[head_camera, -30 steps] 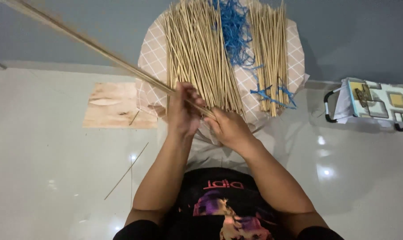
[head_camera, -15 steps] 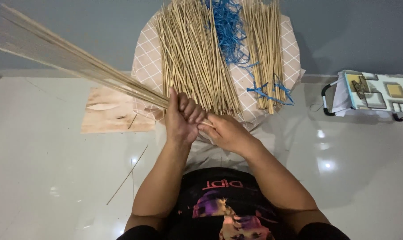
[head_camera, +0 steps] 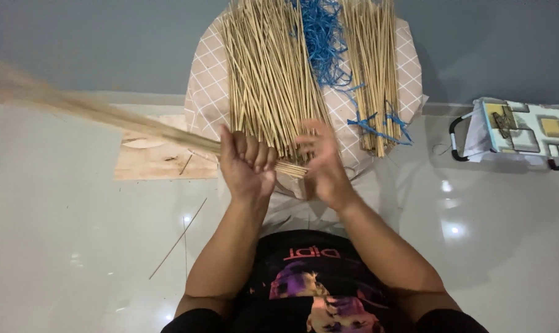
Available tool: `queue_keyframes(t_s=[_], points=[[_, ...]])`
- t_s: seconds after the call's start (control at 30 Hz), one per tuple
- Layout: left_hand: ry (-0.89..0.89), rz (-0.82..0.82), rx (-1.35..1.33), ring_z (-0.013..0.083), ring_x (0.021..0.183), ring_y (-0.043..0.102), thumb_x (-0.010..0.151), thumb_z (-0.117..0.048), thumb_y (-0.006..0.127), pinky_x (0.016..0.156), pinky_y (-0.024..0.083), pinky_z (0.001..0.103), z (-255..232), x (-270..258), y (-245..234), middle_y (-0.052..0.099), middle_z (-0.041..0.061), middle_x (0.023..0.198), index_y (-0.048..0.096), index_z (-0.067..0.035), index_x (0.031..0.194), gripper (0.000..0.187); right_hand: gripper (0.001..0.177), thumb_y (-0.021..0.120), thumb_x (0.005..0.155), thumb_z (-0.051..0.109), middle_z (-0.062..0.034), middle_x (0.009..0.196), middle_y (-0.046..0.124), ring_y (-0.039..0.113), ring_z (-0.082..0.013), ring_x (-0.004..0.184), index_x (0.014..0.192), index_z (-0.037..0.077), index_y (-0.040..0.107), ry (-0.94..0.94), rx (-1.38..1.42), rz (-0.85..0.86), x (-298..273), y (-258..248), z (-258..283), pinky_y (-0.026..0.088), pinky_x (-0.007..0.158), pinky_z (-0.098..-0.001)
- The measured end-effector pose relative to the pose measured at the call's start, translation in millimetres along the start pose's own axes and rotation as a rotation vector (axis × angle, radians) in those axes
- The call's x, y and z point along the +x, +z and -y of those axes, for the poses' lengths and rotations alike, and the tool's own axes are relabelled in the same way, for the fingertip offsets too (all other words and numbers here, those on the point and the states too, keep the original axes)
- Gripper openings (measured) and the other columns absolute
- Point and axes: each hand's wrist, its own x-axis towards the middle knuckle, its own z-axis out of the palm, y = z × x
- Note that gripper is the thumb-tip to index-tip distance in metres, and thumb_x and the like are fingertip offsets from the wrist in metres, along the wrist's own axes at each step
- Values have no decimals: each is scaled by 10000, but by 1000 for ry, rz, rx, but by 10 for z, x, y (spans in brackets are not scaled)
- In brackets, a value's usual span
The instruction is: Gathering bamboo sticks into bundles and tying them with blue plastic string.
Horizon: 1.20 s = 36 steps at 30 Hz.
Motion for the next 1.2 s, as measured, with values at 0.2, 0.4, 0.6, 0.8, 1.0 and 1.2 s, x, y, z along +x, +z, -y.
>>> queue_keyframes(t_s=[0.2, 0.4, 0.6, 0.8, 1.0, 1.2], points=[[110, 57, 46, 103, 318, 246, 1076, -504, 426, 368, 266, 217, 215, -136, 59, 250, -22, 419, 327, -229, 575, 580, 477, 628, 1003, 347, -172, 1105, 663, 708, -361, 1005, 1325, -2, 573, -124, -152, -72, -197, 378, -355, 590, 830, -455], [100, 196, 89, 124, 289, 265, 1086, -508, 353, 337, 290, 260, 99, -185, -174, 179, -42, 391, 280, -216, 568, 599, 313, 518, 1068, 199, -214, 814, 734, 696, -254, 778, 1219, -45, 643, -35, -167, 404, -205, 52, 41, 583, 666, -433], [480, 435, 441, 231, 434, 530, 1119, -350, 395, 801, 535, 400, 139, -188, -57, 405, 6, 432, 490, -287, 1310, 222, 228, 544, 1068, 142, -51, 617, 590, 510, -116, 593, 952, -15, 661, 11, -90, 518, -207, -28, -12, 417, 593, -229], [517, 285, 1092, 395, 1324, 484, 1048, -605, 416, 1182, 310, 570, 269, -244, -155, 521, 364, 1372, 363, 95, 1432, 800, 275, 516, 1052, 127, -137, 688, 661, 631, -249, 642, 831, 7, 625, -85, -288, 315, -249, -135, -176, 521, 633, -366], [1156, 901, 1248, 344, 767, 686, 980, -144, 569, 689, 540, 459, 70, -261, 320, 686, 133, 883, 754, -40, 1126, 258, 379, 426, 1053, 415, -43, 790, 672, 605, -145, 632, 982, 152, 689, 852, -372, 62, 216, -329, 203, 427, 524, -309], [-16, 1176, 2283, 537, 998, 701, 1058, -390, 393, 877, 529, 631, -272, 255, 701, 706, 299, 1143, 634, 25, 1276, 527, 190, 457, 1008, 339, -33, 670, 689, 718, -242, 580, 1005, 187, 571, -568, -1420, 583, 456, -851, -62, 576, 565, -407]])
